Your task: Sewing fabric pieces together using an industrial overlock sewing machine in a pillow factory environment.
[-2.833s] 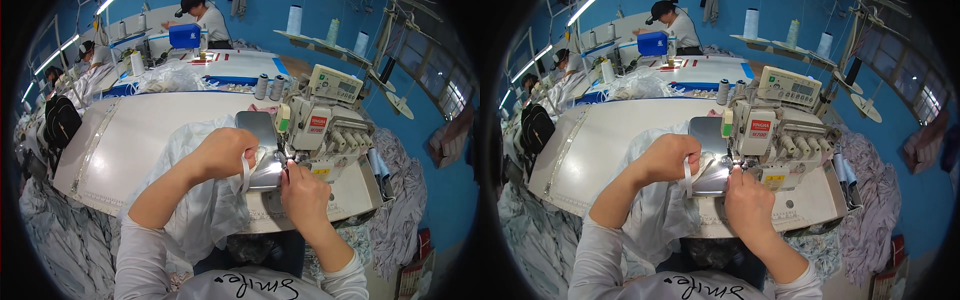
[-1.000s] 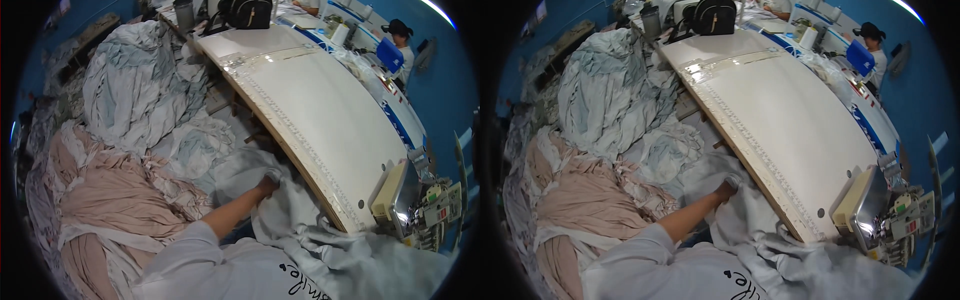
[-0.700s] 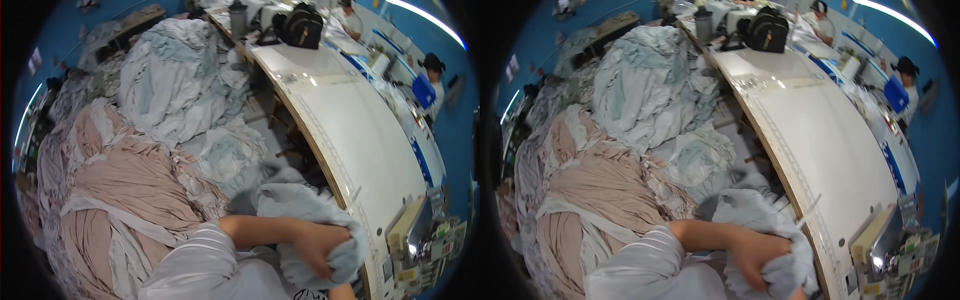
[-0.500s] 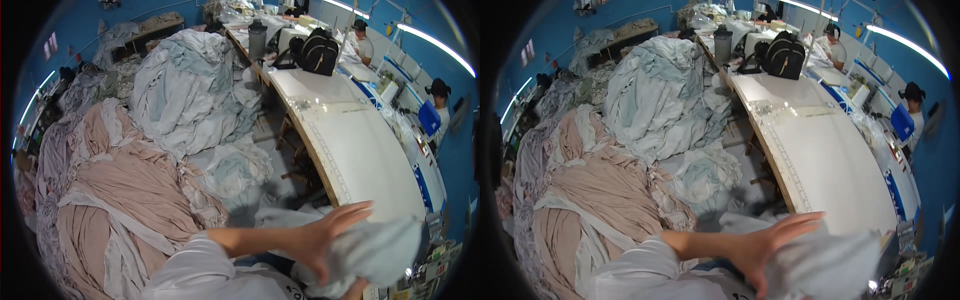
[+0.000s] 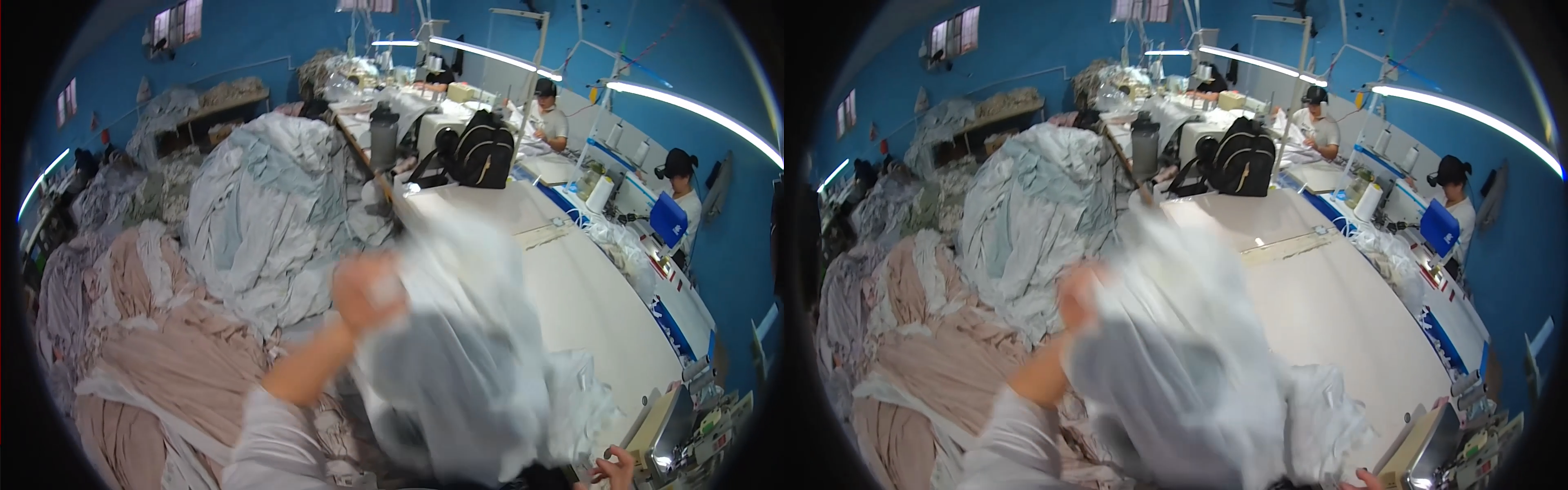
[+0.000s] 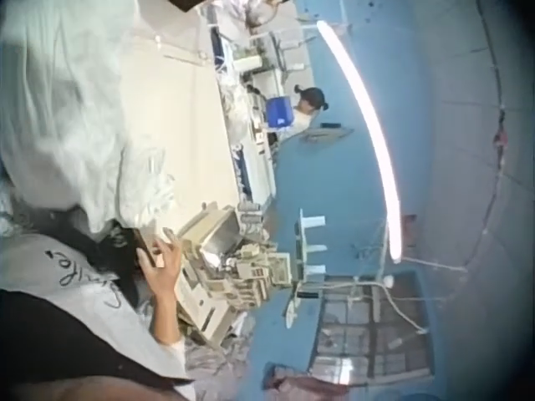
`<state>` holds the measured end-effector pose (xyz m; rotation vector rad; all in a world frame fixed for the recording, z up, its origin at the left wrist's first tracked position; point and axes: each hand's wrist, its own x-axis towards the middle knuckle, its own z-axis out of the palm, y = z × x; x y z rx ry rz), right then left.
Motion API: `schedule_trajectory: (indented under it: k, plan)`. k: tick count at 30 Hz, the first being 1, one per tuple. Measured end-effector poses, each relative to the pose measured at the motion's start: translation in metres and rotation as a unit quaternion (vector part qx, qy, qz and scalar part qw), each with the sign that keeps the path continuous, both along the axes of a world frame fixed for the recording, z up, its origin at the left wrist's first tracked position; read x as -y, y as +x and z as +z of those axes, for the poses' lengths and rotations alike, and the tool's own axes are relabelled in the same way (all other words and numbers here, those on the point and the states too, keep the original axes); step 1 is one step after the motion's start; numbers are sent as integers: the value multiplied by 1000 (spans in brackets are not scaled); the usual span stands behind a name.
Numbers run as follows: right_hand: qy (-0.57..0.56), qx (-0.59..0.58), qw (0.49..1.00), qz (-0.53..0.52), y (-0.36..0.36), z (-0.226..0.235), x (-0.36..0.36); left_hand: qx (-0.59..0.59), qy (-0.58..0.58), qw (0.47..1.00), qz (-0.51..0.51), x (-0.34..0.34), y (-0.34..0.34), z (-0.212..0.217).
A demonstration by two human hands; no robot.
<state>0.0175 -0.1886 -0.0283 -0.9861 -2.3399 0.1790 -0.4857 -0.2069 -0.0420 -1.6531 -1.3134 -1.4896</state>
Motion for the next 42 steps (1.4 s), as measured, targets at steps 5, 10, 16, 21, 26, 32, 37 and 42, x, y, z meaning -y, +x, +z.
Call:
schedule_trajectory:
  k: [5,10,16,21,26,32,37,42]
  plan:
    - [-95,-68,992,49,-14,13,-17,142,85,712,682,32,-229,288]
    - [-149,-99,983,47,-33,-5,-24,-105,251,677,684,42,-253,314]
    - [-177,-72,981,45,-40,0,-52,62,30,775,628,43,-284,54]
    - [-269,-8,963,22,-46,-4,-65,347,-277,696,565,96,-238,-236]
    - [-104,-27,977,182,-90,-35,-100,400,-497,535,553,187,-125,-461]
    - [-101,127,963,214,-182,-41,-133,188,-729,577,317,182,-44,-566]
    - [-14,231,950,212,-248,-75,-178,410,-663,575,248,93,24,-552]
    - [22,244,945,216,-301,-84,-194,406,-671,555,277,114,23,-592]
